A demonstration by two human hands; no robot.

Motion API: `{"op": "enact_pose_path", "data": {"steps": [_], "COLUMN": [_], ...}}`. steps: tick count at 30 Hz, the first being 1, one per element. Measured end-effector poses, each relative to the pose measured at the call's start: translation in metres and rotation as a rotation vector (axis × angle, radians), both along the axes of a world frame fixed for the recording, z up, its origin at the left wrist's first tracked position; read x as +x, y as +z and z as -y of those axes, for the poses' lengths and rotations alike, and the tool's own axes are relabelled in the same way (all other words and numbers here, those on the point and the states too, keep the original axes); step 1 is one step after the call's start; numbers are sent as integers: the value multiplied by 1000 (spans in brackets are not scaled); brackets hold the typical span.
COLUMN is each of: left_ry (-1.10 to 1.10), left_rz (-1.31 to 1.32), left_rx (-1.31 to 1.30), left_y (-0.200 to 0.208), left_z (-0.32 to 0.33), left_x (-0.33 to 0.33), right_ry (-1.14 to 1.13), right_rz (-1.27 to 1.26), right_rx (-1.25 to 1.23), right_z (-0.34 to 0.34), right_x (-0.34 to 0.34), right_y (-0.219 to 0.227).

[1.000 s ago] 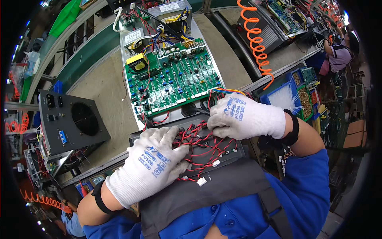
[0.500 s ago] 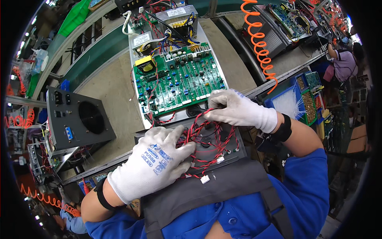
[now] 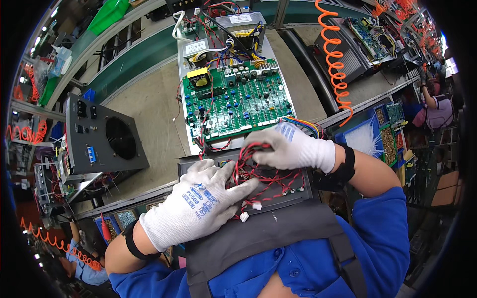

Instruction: The worker is assembling an electronic power inverter unit, connecting internal wiring, installing circuit boards, and mounting the front panel.

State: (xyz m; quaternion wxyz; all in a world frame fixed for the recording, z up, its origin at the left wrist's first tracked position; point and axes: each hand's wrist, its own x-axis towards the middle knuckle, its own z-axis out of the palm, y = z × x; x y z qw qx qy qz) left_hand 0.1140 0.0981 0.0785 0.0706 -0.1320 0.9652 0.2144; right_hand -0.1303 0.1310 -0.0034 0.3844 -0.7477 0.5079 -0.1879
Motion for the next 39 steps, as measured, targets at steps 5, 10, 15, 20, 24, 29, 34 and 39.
{"op": "enact_pose_path", "data": {"steps": [5, 10, 15, 20, 24, 29, 34, 39], "left_ry": [88, 375, 438, 404, 466, 95, 255, 380], "left_rz": [-14, -89, -145, -142, -132, -128, -155, 33], "left_rx": [102, 295, 412, 300, 327, 152, 421, 428], "left_y": [0, -7, -20, -16, -21, -21, 7, 12], "left_z": [5, 9, 7, 7, 8, 9, 32, 68], "left_x": [2, 15, 21, 20, 29, 41, 33, -55], "right_ry": [-178, -258, 109, 84, -519, -574, -454, -179], "right_rz": [-145, 240, 36, -177, 466, 991, 542, 163], "right_rx": [-226, -105, -59, -150, 307, 341, 159, -149], "right_z": [8, 11, 15, 18, 20, 12, 15, 35], "right_x": [5, 0, 18, 34, 16, 2, -20, -20], "right_y": [-2, -5, 21, 10, -8, 4, 28, 48]}}
